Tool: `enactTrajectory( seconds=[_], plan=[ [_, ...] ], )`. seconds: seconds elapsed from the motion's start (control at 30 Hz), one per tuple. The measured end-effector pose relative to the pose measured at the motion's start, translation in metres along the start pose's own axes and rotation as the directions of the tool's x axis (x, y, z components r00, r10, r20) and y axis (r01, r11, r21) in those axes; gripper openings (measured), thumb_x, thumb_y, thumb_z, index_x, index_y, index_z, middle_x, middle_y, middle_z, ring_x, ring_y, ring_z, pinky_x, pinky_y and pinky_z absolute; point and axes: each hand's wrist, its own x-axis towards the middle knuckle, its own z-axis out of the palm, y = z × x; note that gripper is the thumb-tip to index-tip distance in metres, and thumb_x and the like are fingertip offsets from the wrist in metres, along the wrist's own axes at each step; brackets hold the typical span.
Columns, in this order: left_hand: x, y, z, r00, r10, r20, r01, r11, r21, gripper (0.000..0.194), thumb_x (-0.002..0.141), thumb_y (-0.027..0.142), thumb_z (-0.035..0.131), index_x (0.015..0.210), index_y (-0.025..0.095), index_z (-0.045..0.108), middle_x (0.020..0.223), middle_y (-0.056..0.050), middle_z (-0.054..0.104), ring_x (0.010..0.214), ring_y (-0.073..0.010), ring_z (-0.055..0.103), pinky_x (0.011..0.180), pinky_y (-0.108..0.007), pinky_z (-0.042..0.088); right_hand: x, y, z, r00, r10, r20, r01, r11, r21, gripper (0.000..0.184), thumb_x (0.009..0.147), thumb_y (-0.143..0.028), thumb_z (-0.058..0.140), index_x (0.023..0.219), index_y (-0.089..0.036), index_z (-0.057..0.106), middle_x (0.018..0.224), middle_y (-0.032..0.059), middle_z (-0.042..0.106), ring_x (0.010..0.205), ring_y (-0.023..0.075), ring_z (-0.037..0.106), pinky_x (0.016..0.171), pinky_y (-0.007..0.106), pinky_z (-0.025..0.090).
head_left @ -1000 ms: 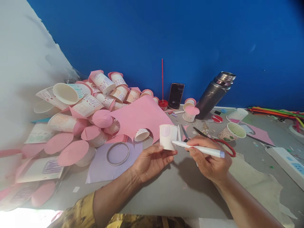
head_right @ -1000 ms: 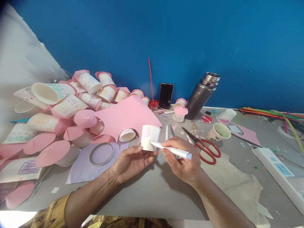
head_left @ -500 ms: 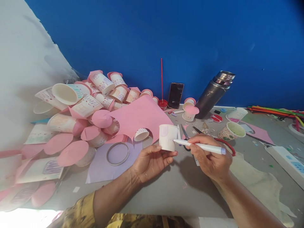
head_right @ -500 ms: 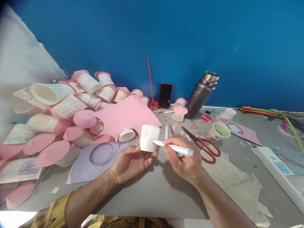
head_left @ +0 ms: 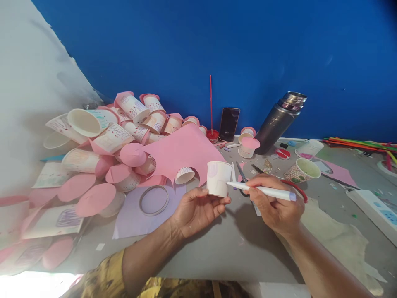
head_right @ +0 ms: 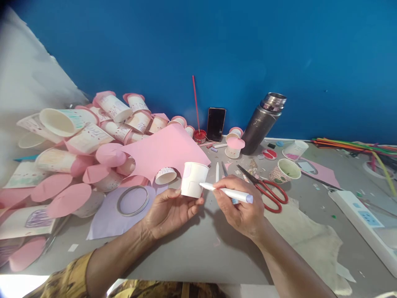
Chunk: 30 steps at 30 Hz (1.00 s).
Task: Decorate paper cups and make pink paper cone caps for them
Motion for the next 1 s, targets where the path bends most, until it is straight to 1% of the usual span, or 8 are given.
enactTrajectory(
  seconds=[0.07, 0.17, 0.27, 0.47, 0.57, 0.67, 0.83, 1.0],
  plan=[
    [0.0001, 0.0000, -0.0010, 1.000, 0.000, -0.001, 0.000, 1.000, 0.001, 0.036, 0.074, 0.019, 0.077, 0.106, 0.003, 0.073, 0.100, -0.014, 0.080, 0.095, -0.0242, 0.077, 0.084, -0.027, 0.058, -0.0014, 0.0015, 0.0002, 1.000, -0.024, 0.009, 0.024, 1.000, 0.019, 0.010, 0.095, -0.014, 0.063, 0.096, -0.022, 0.068, 0.070, -0.0014, 0.071, 0.061, 0.0152, 0.068, 0.059, 0.027, 0.054],
    [0.0005, 0.0000, -0.0022, 1.000, 0.005, 0.004, -0.005, 1.000, 0.005, 0.034, 0.076, 0.019, 0.076, 0.106, 0.004, 0.073, 0.100, -0.014, 0.080, 0.096, -0.0238, 0.077, 0.085, -0.027, 0.058, -0.0019, 0.0021, 0.0006, 0.996, -0.072, 0.044, 0.070, 0.996, 0.046, 0.010, 0.095, -0.013, 0.063, 0.095, -0.022, 0.067, 0.067, -0.0027, 0.068, 0.059, 0.0141, 0.065, 0.060, 0.027, 0.053],
    [0.0010, 0.0002, -0.0022, 1.000, 0.007, 0.010, -0.007, 1.000, 0.009, 0.032, 0.077, 0.019, 0.076, 0.105, 0.005, 0.073, 0.100, -0.013, 0.079, 0.097, -0.0235, 0.077, 0.086, -0.027, 0.058, -0.0016, 0.0018, 0.0011, 0.992, -0.110, 0.062, 0.105, 0.992, 0.075, 0.010, 0.095, -0.013, 0.062, 0.093, -0.022, 0.066, 0.068, -0.0025, 0.068, 0.058, 0.0144, 0.065, 0.065, 0.028, 0.055],
    [0.0018, -0.0003, 0.0002, 1.000, 0.023, -0.018, -0.023, 1.000, 0.009, 0.031, 0.074, 0.017, 0.078, 0.102, 0.004, 0.074, 0.099, -0.013, 0.080, 0.096, -0.0254, 0.078, 0.084, -0.028, 0.059, -0.0045, 0.0017, 0.0029, 0.994, -0.111, 0.018, 0.108, 0.987, 0.122, 0.014, 0.093, -0.010, 0.064, 0.099, -0.022, 0.069, 0.076, 0.0002, 0.074, 0.068, 0.0166, 0.071, 0.071, 0.030, 0.059],
    [0.0016, -0.0012, 0.0014, 0.998, 0.042, -0.036, -0.041, 0.999, 0.015, 0.028, 0.074, 0.016, 0.078, 0.100, 0.004, 0.075, 0.096, -0.014, 0.080, 0.095, -0.0260, 0.078, 0.083, -0.029, 0.060, -0.0058, 0.0010, 0.0052, 0.988, -0.151, 0.019, 0.148, 0.982, 0.114, 0.016, 0.091, -0.009, 0.066, 0.101, -0.021, 0.069, 0.083, 0.0024, 0.078, 0.071, 0.0177, 0.074, 0.076, 0.031, 0.061],
    [0.0013, -0.0022, 0.0023, 0.998, 0.054, -0.036, -0.054, 0.998, 0.019, 0.026, 0.075, 0.015, 0.077, 0.099, 0.006, 0.074, 0.097, -0.014, 0.081, 0.094, -0.0252, 0.078, 0.083, -0.029, 0.060, -0.0063, 0.0008, 0.0077, 0.984, -0.179, 0.020, 0.175, 0.976, 0.126, 0.018, 0.090, -0.008, 0.067, 0.104, -0.020, 0.070, 0.085, 0.0038, 0.079, 0.073, 0.0188, 0.075, 0.075, 0.032, 0.063],
    [0.0013, -0.0037, 0.0032, 0.997, 0.064, -0.029, -0.064, 0.998, 0.017, 0.022, 0.076, 0.015, 0.077, 0.096, 0.007, 0.074, 0.096, -0.013, 0.080, 0.091, -0.0233, 0.078, 0.082, -0.029, 0.061, -0.0044, -0.0001, 0.0086, 0.982, -0.182, 0.058, 0.174, 0.976, 0.131, 0.018, 0.091, -0.009, 0.066, 0.104, -0.020, 0.069, 0.084, 0.0041, 0.080, 0.073, 0.0191, 0.076, 0.073, 0.032, 0.063],
    [0.0009, -0.0030, 0.0045, 0.997, 0.077, -0.023, -0.076, 0.997, 0.028, 0.023, 0.077, 0.016, 0.076, 0.098, 0.008, 0.075, 0.097, -0.012, 0.080, 0.094, -0.0241, 0.078, 0.082, -0.028, 0.061, -0.0013, -0.0018, 0.0068, 0.984, -0.178, 0.032, 0.176, 0.983, 0.049, 0.013, 0.092, -0.011, 0.064, 0.097, -0.022, 0.068, 0.076, 0.0020, 0.077, 0.064, 0.0178, 0.073, 0.067, 0.030, 0.061]
  ],
)
